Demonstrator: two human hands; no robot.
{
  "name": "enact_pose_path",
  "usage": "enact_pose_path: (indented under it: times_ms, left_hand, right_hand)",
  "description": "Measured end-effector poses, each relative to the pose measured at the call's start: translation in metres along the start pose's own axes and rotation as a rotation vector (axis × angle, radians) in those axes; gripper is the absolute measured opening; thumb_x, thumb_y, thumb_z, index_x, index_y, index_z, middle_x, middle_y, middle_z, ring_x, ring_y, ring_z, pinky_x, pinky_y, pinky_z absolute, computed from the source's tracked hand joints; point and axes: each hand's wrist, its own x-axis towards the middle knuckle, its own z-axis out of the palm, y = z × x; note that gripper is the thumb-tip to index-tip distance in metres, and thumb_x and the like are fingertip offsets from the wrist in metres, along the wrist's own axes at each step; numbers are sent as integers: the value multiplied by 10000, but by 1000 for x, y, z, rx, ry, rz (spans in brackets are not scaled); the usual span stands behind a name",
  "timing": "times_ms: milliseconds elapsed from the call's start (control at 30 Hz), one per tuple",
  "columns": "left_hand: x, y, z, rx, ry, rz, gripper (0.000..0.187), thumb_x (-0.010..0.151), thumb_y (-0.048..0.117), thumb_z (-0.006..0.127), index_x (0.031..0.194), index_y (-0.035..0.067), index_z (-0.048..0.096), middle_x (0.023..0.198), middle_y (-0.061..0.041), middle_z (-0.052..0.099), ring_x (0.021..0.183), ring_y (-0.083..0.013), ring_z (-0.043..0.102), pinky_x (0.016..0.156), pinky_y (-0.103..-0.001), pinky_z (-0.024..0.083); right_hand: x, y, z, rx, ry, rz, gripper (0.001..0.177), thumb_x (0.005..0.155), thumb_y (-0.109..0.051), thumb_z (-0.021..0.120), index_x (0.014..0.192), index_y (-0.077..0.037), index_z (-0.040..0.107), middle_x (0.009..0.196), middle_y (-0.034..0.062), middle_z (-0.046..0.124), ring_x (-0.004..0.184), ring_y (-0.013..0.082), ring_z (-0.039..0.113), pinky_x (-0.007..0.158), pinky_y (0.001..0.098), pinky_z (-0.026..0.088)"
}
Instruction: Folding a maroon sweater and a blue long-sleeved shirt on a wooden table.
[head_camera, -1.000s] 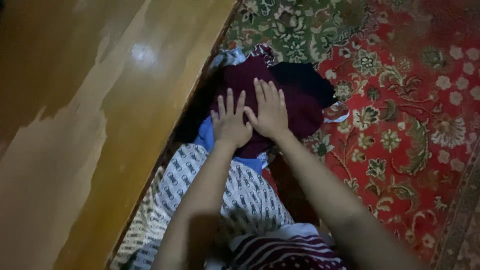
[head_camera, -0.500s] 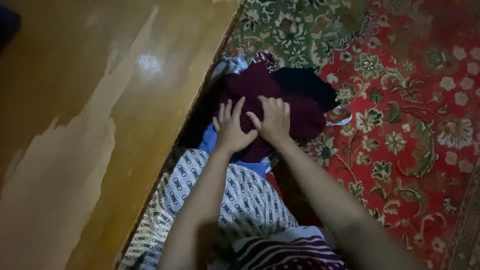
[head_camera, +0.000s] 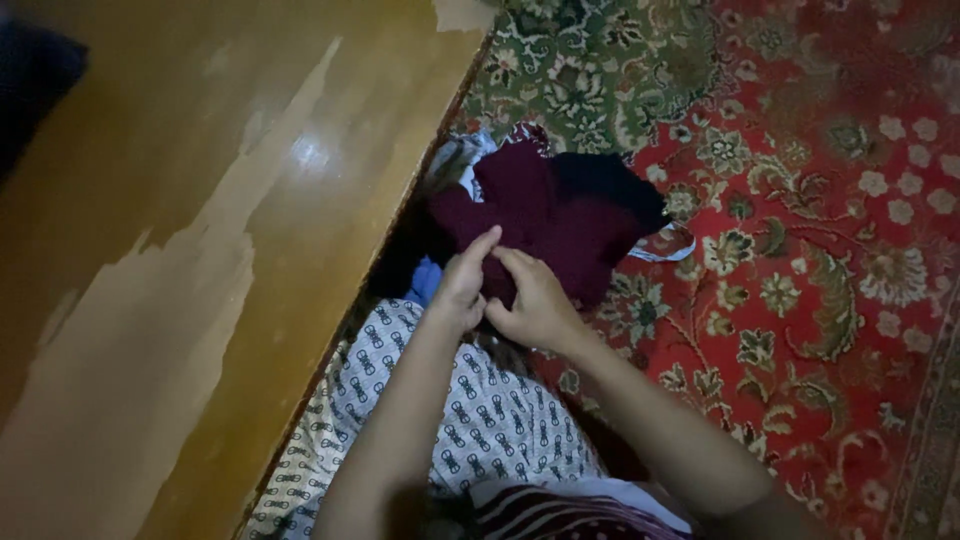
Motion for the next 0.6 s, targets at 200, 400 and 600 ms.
enact_pose_path:
  times_ms: [200, 400, 600]
  left_hand:
    - [-20, 27, 14, -177, -207, 299, 370, 925, 200, 706, 1256, 38, 666, 1200, -107, 712, 1077, -257, 694, 982, -427, 555]
    - [-55, 70, 30, -300, -324, 262, 323, 872, 116, 670, 1175, 7, 690, 1130, -124, 753, 1032, -283, 728, 967, -445, 574]
    - [-72, 98, 6, -274, -419, 353, 340, 853, -17, 615, 1189, -8, 666, 1120, -133, 731, 1027, -295, 707, 975, -467, 561]
  right_hand:
    - [9, -36, -58, -70, 27, -53, 689, 731, -202, 846, 1359, -58, 602, 1225, 175, 662, 1185, 361, 635, 1037, 432, 518]
    - [11, -5, -58, -47, 1, 197, 893, 610, -328, 952, 1346, -82, 510, 1221, 142, 680, 1169, 292, 658, 1008, 402, 503]
    - [-9, 39, -29, 678, -139, 196, 943, 809, -552, 808, 1520, -70, 419, 1506, 136, 463, 1450, 247, 430, 1209, 384, 331]
